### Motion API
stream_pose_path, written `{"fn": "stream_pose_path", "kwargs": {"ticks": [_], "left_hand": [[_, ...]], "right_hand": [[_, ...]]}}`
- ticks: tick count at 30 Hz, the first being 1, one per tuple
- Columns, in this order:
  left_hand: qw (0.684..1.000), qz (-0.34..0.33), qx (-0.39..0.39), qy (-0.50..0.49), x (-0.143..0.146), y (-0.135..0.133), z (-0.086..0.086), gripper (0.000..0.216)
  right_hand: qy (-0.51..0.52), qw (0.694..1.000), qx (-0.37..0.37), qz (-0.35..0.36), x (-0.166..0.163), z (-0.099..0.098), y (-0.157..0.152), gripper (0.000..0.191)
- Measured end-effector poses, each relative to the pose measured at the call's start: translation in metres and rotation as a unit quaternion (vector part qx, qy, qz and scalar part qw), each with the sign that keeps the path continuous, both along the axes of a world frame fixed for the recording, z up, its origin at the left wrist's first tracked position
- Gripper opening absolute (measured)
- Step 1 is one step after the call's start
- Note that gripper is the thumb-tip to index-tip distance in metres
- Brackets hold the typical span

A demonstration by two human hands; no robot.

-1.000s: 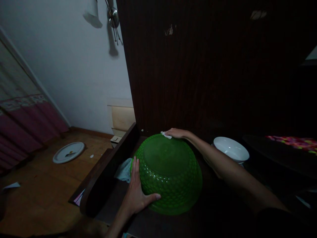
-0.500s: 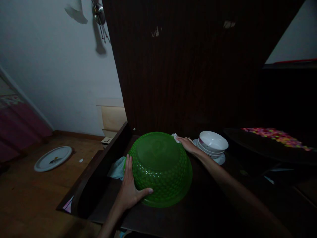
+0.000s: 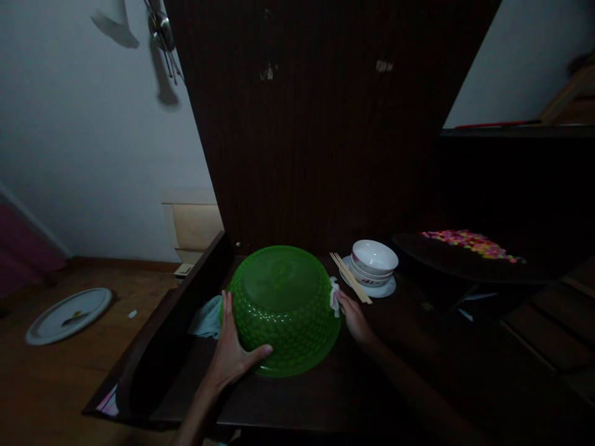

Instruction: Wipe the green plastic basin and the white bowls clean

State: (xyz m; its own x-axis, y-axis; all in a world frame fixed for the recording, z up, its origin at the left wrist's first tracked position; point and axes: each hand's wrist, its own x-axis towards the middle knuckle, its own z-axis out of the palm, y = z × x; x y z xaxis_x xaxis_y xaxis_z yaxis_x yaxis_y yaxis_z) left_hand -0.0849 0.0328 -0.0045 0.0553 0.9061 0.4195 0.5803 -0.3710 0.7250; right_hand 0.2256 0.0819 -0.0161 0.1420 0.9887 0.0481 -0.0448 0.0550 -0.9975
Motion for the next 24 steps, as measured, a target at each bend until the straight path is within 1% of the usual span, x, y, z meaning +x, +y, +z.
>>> {"fn": "stream_pose_path", "kwargs": {"ticks": [2, 4, 6, 8, 11, 13, 15, 18, 22, 24], "left_hand": [[0.998, 0.009, -0.022, -0.055, -0.001, 0.002, -0.001, 0.118], [0.992, 0.043, -0.045, -0.106, 0.000, 0.003, -0.002, 0.094], [0.986, 0.079, -0.058, -0.133, 0.003, 0.005, -0.004, 0.081], [0.983, 0.096, -0.068, -0.140, 0.006, 0.006, -0.006, 0.078], [0.982, 0.102, -0.081, -0.138, 0.010, 0.008, -0.006, 0.080], [0.983, 0.096, -0.074, -0.136, 0.012, 0.007, -0.005, 0.080], [0.985, 0.087, -0.054, -0.137, 0.014, 0.006, -0.002, 0.077], [0.986, 0.087, -0.029, -0.137, 0.013, 0.003, 0.007, 0.075], [0.986, 0.103, -0.020, -0.128, 0.003, 0.000, 0.026, 0.081], [0.987, 0.087, -0.018, -0.135, -0.005, 0.003, 0.036, 0.082]], "right_hand": [[0.007, 1.000, -0.008, -0.005, 0.000, 0.007, 0.010, 0.079], [-0.011, 1.000, -0.007, -0.009, 0.000, 0.013, 0.022, 0.083], [-0.035, 0.999, 0.003, 0.000, -0.001, 0.018, 0.034, 0.085], [-0.046, 0.999, 0.010, 0.012, -0.001, 0.020, 0.046, 0.088], [-0.043, 0.999, 0.010, 0.021, -0.003, 0.018, 0.063, 0.097], [-0.037, 0.999, 0.009, 0.022, -0.005, 0.016, 0.069, 0.101], [-0.033, 0.999, 0.009, 0.023, -0.008, 0.014, 0.070, 0.100], [-0.022, 0.999, 0.002, 0.029, -0.011, 0.013, 0.061, 0.094], [0.008, 1.000, -0.013, 0.021, -0.015, 0.018, 0.038, 0.088], [0.007, 1.000, -0.006, 0.014, -0.017, 0.022, 0.026, 0.086]]}}
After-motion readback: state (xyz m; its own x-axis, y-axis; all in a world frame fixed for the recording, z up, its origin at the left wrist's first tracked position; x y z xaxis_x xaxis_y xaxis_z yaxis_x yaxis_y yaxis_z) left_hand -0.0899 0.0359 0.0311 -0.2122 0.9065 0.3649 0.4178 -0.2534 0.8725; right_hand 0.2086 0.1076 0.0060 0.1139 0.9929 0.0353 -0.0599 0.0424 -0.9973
